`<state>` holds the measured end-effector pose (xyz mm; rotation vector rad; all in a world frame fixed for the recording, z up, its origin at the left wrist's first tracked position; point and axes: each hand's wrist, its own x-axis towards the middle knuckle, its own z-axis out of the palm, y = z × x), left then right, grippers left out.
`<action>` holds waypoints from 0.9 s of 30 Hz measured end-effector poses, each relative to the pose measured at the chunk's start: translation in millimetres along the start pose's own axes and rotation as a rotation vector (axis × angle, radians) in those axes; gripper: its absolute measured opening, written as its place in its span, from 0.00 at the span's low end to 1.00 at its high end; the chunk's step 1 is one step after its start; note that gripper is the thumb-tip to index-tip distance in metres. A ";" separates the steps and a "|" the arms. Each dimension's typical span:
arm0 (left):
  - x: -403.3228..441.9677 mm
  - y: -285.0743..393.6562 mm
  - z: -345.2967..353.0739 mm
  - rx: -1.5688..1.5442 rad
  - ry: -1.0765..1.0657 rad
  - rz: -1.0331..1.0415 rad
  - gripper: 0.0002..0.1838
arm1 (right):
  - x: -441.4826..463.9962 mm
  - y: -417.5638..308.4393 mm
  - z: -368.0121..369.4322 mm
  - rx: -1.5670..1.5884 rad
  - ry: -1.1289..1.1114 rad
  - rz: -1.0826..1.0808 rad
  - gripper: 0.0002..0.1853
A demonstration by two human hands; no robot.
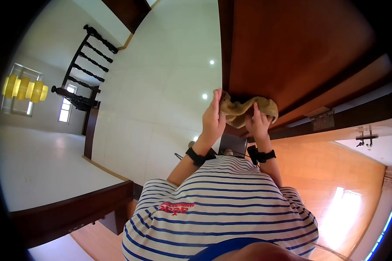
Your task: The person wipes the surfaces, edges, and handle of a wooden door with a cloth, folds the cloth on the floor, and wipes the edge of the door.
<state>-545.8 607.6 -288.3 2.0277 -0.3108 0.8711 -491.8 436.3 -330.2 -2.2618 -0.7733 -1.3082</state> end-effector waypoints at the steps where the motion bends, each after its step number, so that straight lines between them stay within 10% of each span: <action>1: 7.3 7.7 -3.0 -0.018 0.048 0.010 0.35 | 8.0 -2.4 -3.9 0.045 0.050 0.003 0.25; 6: 60.4 37.8 -13.5 -0.030 0.095 0.235 0.34 | 56.7 -11.1 -27.1 0.355 0.201 0.175 0.29; 12: 56.1 18.4 -3.4 -0.262 0.222 0.085 0.25 | 104.4 -5.3 -21.5 -0.107 0.096 -0.248 0.23; 22: -27.8 -71.8 -5.2 -0.213 -0.181 -0.020 0.21 | -45.0 14.4 48.6 -0.410 -0.256 -0.731 0.19; 24: -29.1 -78.6 -11.3 -0.053 -0.615 -0.440 0.21 | -52.1 3.6 55.4 -0.129 -0.339 -0.455 0.19; 27: -21.4 -89.3 -27.7 -0.209 -0.560 -0.512 0.20 | -36.1 -24.9 45.0 -0.034 -0.279 -0.169 0.21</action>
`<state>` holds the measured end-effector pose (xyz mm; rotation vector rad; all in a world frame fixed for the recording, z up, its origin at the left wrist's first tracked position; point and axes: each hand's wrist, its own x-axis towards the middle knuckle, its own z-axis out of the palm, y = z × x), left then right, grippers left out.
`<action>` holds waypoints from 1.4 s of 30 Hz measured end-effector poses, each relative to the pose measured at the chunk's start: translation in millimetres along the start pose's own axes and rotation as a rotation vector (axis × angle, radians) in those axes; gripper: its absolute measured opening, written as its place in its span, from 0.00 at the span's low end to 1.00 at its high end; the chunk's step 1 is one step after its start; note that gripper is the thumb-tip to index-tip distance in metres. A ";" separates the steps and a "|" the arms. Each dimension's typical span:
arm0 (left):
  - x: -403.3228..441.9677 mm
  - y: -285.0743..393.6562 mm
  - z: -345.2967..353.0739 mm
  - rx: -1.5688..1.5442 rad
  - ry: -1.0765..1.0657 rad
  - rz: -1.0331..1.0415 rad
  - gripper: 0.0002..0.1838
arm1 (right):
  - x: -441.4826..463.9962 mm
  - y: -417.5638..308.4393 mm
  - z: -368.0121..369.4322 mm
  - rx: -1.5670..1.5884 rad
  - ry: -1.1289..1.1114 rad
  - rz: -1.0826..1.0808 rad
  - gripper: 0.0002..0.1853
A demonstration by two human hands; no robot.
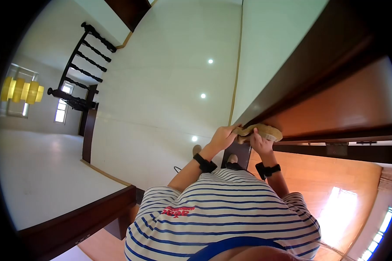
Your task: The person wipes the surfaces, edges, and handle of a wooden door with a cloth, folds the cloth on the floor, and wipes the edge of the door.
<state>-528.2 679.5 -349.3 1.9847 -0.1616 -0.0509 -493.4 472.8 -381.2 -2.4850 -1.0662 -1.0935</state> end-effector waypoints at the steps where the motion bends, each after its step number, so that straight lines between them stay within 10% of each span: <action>1: -0.2 2.8 -6.7 -0.077 0.088 0.048 0.20 | 0.9 -9.5 -7.1 0.002 0.001 -0.003 0.21; 12: 49.6 118.3 -59.8 -0.197 0.309 0.629 0.29 | 110.3 -32.9 -79.5 -0.184 0.332 0.216 0.31; 15: 64.1 115.2 -54.1 -0.243 0.162 0.642 0.34 | 137.6 -17.8 -59.2 0.274 0.648 0.305 0.31; 19: 69.9 83.9 -42.5 -0.198 0.137 0.407 0.35 | 147.7 -1.8 -58.1 -0.663 0.264 -0.168 0.14; 22: 69.5 54.0 -38.1 -0.089 -0.054 0.144 0.30 | 101.6 -2.1 -26.3 -0.799 0.274 -0.195 0.10; 27: 66.4 -6.2 -24.0 0.201 -0.312 0.075 0.17 | 75.0 -15.3 3.0 -0.220 0.153 -0.016 0.08; 34: 53.3 -27.0 -61.6 0.263 -0.678 0.081 0.17 | 55.8 -51.7 14.9 -0.272 0.049 0.232 0.17; 42: 64.5 -22.1 -101.7 0.606 -0.450 0.264 0.20 | 48.4 -12.8 -17.3 -0.548 -0.233 -0.166 0.19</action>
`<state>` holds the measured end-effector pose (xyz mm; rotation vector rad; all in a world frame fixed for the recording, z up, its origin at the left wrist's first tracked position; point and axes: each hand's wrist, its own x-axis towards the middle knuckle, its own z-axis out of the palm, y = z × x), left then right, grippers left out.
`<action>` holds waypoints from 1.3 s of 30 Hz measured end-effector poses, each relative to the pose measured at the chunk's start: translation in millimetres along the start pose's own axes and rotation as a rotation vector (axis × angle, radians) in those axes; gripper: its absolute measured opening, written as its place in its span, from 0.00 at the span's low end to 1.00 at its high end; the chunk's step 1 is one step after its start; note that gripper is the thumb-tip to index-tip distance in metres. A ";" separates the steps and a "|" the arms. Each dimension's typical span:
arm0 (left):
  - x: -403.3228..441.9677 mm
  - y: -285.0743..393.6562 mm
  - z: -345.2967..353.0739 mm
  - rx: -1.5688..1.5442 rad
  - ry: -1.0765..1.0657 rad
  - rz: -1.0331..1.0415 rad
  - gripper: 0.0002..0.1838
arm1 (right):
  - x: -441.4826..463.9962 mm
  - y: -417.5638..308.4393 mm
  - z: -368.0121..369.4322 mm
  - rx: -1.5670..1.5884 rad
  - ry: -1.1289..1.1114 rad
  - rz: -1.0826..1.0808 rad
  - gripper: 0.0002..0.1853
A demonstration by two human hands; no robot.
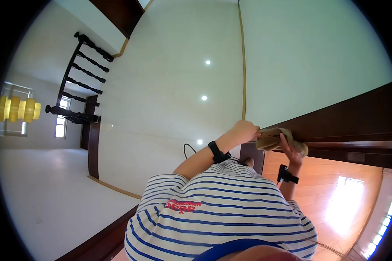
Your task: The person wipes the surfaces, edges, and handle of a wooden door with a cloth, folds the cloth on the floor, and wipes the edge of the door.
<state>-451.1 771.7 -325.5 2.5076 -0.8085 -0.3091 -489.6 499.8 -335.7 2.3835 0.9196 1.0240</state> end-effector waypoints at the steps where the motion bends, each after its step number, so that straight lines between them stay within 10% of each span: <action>1: -2.0 0.6 -9.2 0.006 -0.001 -0.001 0.20 | -0.7 7.3 -0.2 -0.018 -0.044 -0.050 0.19; 6: -12.9 11.3 -23.2 0.245 0.565 -0.110 0.20 | 33.1 41.9 -27.8 -0.094 0.105 0.009 0.18; 12: 3.2 100.3 -67.3 0.125 0.621 -0.061 0.29 | 114.5 93.3 -103.1 0.095 0.538 0.309 0.10; 15: 27.7 118.2 -76.6 0.120 1.066 0.310 0.28 | 113.6 100.5 -99.7 0.067 0.543 0.283 0.13; 21: 41.6 139.3 -36.6 -0.397 0.613 0.055 0.30 | 67.5 70.4 -43.5 0.133 0.608 0.434 0.14; 39: 94.6 164.9 -91.4 -0.248 1.216 0.728 0.39 | 89.3 171.4 -107.0 0.239 0.649 0.540 0.23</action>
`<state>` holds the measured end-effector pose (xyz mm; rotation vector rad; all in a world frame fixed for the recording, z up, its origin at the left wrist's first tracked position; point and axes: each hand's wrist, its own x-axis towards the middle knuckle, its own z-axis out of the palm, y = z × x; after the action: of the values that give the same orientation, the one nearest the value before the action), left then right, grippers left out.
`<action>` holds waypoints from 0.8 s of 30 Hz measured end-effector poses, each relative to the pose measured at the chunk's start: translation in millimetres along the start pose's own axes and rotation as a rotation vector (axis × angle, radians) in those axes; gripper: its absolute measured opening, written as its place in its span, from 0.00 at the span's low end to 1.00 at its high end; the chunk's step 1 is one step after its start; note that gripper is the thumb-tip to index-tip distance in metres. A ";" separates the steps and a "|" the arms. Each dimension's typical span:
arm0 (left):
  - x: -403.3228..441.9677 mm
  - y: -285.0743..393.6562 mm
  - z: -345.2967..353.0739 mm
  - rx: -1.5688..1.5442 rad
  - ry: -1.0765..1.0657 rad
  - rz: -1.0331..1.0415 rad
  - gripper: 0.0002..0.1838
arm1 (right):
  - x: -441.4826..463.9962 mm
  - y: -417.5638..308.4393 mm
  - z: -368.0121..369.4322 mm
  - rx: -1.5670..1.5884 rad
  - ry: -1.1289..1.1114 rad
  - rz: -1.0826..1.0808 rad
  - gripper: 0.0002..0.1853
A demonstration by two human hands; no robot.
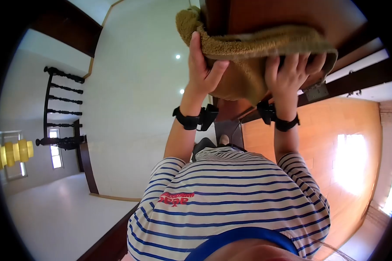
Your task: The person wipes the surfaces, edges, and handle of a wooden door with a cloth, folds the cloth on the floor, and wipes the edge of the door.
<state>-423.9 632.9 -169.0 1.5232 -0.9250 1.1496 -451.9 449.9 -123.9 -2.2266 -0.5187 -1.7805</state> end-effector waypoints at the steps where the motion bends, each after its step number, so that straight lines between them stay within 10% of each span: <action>1: -15.7 -3.5 4.5 -0.097 0.048 -0.113 0.39 | -18.2 -2.5 7.2 -0.103 -0.004 0.030 0.23; 12: -190.2 -17.2 17.5 -0.010 -0.062 -0.664 0.32 | -211.8 0.4 44.9 -0.188 -0.144 -0.209 0.18; 17: -251.0 -6.9 12.1 0.232 -0.246 -0.659 0.29 | -291.4 -7.5 31.2 0.004 -0.580 -0.005 0.08; 18: -267.2 -9.5 16.7 0.210 -0.204 -0.692 0.29 | -305.2 -5.3 20.0 -0.103 -0.714 -0.299 0.07; 24: -224.1 -9.6 -23.7 0.157 -0.276 -0.733 0.29 | -233.9 -74.4 13.2 0.045 -0.396 0.120 0.19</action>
<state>-479.0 661.4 -385.8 1.9518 -0.3753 0.4950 -516.6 493.9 -356.9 -2.5283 -0.4794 -1.2607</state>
